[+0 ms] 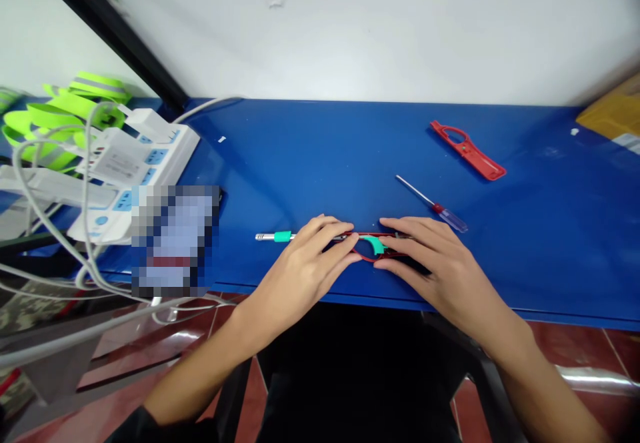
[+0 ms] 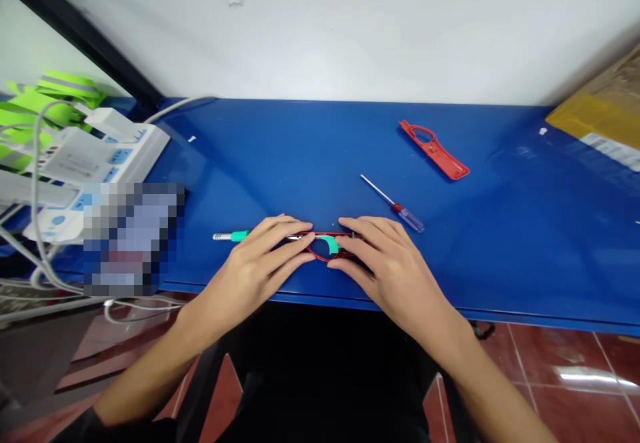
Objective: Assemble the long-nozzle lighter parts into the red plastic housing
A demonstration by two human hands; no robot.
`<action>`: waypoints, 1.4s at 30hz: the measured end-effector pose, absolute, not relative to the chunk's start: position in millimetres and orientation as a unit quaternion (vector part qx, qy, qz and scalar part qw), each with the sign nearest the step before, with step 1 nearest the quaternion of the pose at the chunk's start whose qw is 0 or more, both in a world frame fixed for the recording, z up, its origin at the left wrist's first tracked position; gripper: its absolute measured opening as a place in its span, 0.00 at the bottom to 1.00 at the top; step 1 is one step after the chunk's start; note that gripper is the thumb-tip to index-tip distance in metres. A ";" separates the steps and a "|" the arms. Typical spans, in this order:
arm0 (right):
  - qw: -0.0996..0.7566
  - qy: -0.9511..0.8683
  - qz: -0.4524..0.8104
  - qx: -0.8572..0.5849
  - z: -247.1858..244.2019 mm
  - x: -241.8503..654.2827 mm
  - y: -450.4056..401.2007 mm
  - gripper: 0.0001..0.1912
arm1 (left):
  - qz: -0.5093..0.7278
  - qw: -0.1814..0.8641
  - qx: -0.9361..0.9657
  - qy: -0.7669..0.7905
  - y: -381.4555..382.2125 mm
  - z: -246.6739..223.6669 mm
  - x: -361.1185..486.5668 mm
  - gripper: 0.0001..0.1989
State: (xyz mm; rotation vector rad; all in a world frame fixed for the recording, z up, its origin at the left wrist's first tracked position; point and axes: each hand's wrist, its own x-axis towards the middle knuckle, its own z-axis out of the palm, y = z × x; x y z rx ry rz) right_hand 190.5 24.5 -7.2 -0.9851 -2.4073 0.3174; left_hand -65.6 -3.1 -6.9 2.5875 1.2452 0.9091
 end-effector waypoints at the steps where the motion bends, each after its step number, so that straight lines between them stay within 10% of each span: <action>1: 0.251 -0.893 0.103 -0.358 -6.2 191.9 23.8 0.15 | 0.301 0.064 0.858 0.412 -3.4 -7.4 -65.8 0.13; 11: 0.222 -0.910 0.093 -0.337 -1.5 200.4 23.3 0.19 | 0.230 0.225 0.840 0.437 16.1 6.6 -70.6 0.14; 42: 0.264 -0.883 0.048 -0.384 -10.7 204.1 7.4 0.20 | 0.050 0.053 0.904 0.422 12.9 43.2 -47.5 0.18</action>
